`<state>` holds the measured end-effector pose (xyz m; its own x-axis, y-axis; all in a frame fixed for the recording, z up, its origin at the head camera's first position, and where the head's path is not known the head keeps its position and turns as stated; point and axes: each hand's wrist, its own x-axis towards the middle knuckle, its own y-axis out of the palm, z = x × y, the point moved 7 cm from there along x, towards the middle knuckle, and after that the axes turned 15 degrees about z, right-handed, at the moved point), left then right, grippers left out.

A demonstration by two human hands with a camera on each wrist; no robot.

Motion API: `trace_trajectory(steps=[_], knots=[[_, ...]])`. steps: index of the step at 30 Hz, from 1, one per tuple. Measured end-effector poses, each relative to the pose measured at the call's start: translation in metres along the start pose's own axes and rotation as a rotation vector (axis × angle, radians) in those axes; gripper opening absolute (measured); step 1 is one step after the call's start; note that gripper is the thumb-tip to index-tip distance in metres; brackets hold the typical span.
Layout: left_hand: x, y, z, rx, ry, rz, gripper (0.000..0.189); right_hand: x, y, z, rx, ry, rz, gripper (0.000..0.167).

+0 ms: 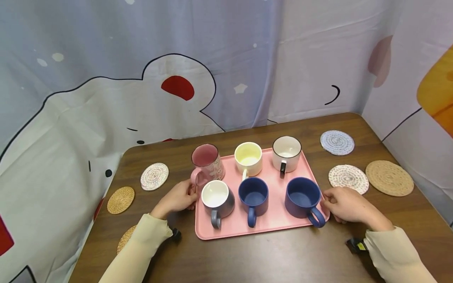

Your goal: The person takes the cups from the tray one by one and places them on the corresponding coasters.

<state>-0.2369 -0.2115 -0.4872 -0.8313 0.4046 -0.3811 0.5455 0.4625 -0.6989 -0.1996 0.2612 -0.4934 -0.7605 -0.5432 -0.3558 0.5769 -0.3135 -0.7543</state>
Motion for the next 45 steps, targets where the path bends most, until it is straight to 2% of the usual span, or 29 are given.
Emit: trace_trajectory(steps=[6,15,26,35,42,45], knots=[[0.005,-0.003,0.004,0.01,-0.022,-0.012,0.012,0.001,0.003,0.001,0.005,-0.013,0.015,0.023],[0.003,-0.002,0.005,0.039,-0.041,-0.009,0.011,0.002,0.007,0.004,0.013,-0.031,0.039,0.03],[0.004,-0.003,0.002,0.074,-0.057,-0.013,0.011,0.001,0.007,0.002,0.039,-0.023,0.059,0.029],[0.008,-0.005,-0.001,0.067,-0.042,-0.013,0.012,-0.002,0.004,0.0,0.037,-0.032,0.065,0.028],[0.008,-0.005,0.003,0.003,-0.024,0.017,0.011,-0.002,0.004,-0.001,0.044,-0.025,0.065,0.028],[0.005,-0.013,0.005,0.028,-0.032,-0.023,0.012,-0.002,0.005,-0.002,0.046,-0.02,0.061,0.028]])
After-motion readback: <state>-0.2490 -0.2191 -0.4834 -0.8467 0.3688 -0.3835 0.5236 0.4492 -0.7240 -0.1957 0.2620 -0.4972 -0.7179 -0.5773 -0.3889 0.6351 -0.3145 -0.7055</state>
